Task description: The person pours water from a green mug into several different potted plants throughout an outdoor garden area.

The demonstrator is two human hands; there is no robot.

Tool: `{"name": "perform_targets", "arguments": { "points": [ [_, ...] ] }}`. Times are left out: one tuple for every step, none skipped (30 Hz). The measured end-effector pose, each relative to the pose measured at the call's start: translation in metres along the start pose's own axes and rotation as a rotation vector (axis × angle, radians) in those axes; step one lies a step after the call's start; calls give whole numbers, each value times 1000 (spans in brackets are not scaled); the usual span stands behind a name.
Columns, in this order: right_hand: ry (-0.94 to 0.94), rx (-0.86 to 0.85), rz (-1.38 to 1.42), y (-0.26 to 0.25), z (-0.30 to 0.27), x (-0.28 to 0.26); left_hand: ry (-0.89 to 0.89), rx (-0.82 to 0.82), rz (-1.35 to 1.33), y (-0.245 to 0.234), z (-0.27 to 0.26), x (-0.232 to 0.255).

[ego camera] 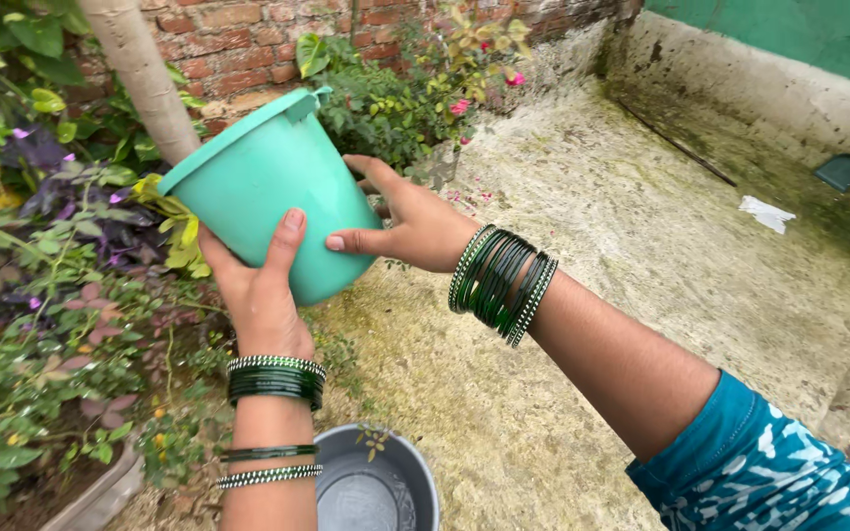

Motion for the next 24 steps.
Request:
{"name": "perform_targets", "arguments": {
  "points": [
    [5,8,-1,-4,-3,5,-4,-8,-4,5,1,-5],
    [-3,15,22,-7,-6,9,-16,-5,-20,10,2,-12],
    [-11,18,44,-12,-9,14,-29,1,-37,15,4,-19],
    [-5,24,42,-17,-12,19,-33,-4,-42,20,5,-25],
    [27,25,-5,-23,-14,25,-25,-14,-39,26,7,-29],
    [59,25,-53,-29,-15,32,-17,-24,-35,32,10,-35],
    [62,26,-55,-35,-16,37,-18,-25,-39,38,13,-41],
    [62,33,-93,-41,-17,42,-15,-22,-42,44,16,-47],
    [59,40,-132,-48,-16,47,-9,-20,-44,50,21,-53],
    [59,43,-136,-55,-16,53,-6,-22,-46,56,25,-60],
    [23,50,-211,-63,-14,56,-17,-14,-63,61,31,-69],
    [-13,57,-286,-72,-12,58,-28,-7,-79,67,37,-78],
    [-10,61,-280,-78,-11,64,-33,-11,-76,72,42,-85],
    [16,63,-232,-87,-9,72,-30,-11,-78,76,48,-92],
    [40,61,-190,-97,-5,79,-22,-6,-84,81,56,-99],
    [40,61,-191,-104,-2,83,-22,-7,-85,85,63,-105],
    [86,38,-187,-110,2,91,-29,-12,-87,87,68,-110],
    [131,15,-183,-115,6,99,-36,-18,-90,90,74,-116],
    [130,16,-178,-121,10,105,-38,-19,-85,92,81,-120],
    [105,17,-176,-128,16,109,-29,-29,-102,95,88,-125],
    [82,20,-173,-135,19,115,-22,-41,-120,99,93,-130],
    [82,21,-168,-141,23,122,-26,-43,-117,102,98,-136],
    [18,38,-136,-147,27,125,-9,-52,-104,105,102,-140],
    [-47,54,-103,-152,31,128,7,-63,-92,107,106,-144]
  ]
}}
Point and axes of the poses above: each hand's wrist, its own z-axis towards the middle knuckle, its own y-axis out of the palm, x = y × z, the point moved 8 cm from there along z, towards the middle knuckle, and after that the axes turned 13 degrees about -x, right-handed, at the moved point
